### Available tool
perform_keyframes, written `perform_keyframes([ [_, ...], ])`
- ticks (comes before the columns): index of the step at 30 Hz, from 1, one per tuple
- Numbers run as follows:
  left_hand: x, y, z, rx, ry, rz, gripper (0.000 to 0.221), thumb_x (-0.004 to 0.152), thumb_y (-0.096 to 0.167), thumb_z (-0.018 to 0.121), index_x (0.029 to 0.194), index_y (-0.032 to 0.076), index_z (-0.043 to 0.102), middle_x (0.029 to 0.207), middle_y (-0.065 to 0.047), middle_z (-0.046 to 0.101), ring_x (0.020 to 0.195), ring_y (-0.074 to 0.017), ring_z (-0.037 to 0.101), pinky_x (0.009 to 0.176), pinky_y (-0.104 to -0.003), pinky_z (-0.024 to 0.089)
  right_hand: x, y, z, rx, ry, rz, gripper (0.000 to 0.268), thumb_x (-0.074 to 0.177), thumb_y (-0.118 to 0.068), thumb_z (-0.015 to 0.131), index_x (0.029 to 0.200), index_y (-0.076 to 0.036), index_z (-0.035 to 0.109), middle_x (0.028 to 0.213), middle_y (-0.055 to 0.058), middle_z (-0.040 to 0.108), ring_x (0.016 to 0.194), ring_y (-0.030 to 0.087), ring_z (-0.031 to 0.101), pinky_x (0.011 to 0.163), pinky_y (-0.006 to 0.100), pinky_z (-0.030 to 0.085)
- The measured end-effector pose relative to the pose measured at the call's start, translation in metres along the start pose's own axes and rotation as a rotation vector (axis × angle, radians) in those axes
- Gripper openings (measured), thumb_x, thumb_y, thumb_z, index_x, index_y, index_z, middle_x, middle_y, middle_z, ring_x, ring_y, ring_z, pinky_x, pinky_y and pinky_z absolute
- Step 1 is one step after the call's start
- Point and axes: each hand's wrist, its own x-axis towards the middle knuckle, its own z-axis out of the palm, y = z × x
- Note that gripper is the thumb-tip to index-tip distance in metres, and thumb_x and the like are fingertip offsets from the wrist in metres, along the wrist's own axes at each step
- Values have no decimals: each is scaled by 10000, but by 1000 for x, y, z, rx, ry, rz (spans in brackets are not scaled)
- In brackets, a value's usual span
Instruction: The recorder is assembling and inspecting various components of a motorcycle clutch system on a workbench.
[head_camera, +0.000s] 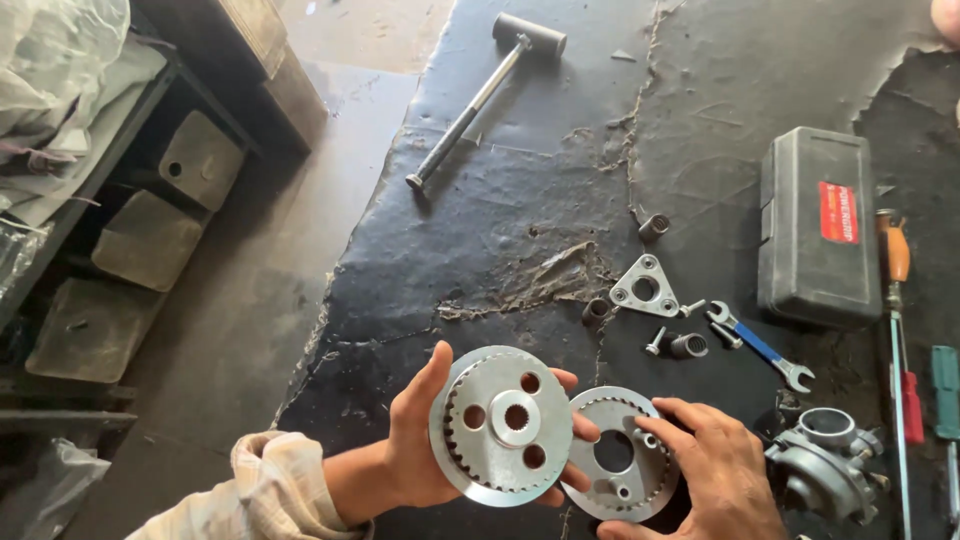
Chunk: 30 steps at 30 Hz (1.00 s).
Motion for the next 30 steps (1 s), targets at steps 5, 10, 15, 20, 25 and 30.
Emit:
perform_keyframes([
  [5, -3, 8, 8, 1, -3, 32, 1039, 935, 795, 400, 1597, -4, 356, 1475, -326, 515, 1239, -490, 612, 1035, -549, 546, 24, -21, -18, 24, -23, 6, 1007, 533, -715, 876, 1280, -96, 608, 1353, 150, 552, 1287, 361, 498, 1076, 518, 354],
  [10, -5, 13, 10, 39, 87, 106, 1103, 892, 764, 454, 1592, -69, 280, 1486, -376, 480, 1241, -518, 586, 1031, -564, 528, 34, -41, -41, 110, -74, 88, 991, 567, -576, 921, 1324, -56, 548, 1369, 179, 535, 1285, 388, 496, 1069, 527, 366],
  [15, -8, 12, 7, 193, 278, 264, 1167, 905, 795, 496, 1591, -119, 257, 1447, -429, 463, 1186, -562, 587, 953, -637, 541, 37, -42, -44, 143, -84, 26, 1000, 592, -550, 932, 1361, -74, 505, 1433, 202, 482, 1359, 429, 443, 1094, 559, 346],
  [20, -8, 11, 3, 158, 246, 237, 1161, 914, 794, 480, 1589, -125, 263, 1446, -438, 464, 1191, -555, 598, 953, -627, 549, 38, -41, -44, 143, -106, 22, 990, 604, -555, 928, 1355, -70, 505, 1422, 190, 500, 1361, 422, 441, 1098, 560, 342],
  [25, -8, 14, 10, 70, 154, 178, 1166, 922, 779, 463, 1612, -137, 254, 1483, -432, 465, 1226, -518, 608, 979, -563, 547, 37, -43, -41, 134, -118, 31, 997, 582, -567, 916, 1341, -62, 513, 1400, 179, 526, 1347, 414, 457, 1087, 550, 336],
  [30, -7, 14, 11, -38, 86, 81, 1186, 872, 816, 401, 1632, -78, 229, 1502, -376, 466, 1237, -459, 607, 1014, -521, 547, 36, -42, -39, 119, -100, 50, 1005, 579, -594, 902, 1340, -59, 521, 1402, 182, 520, 1342, 403, 457, 1101, 546, 329],
])
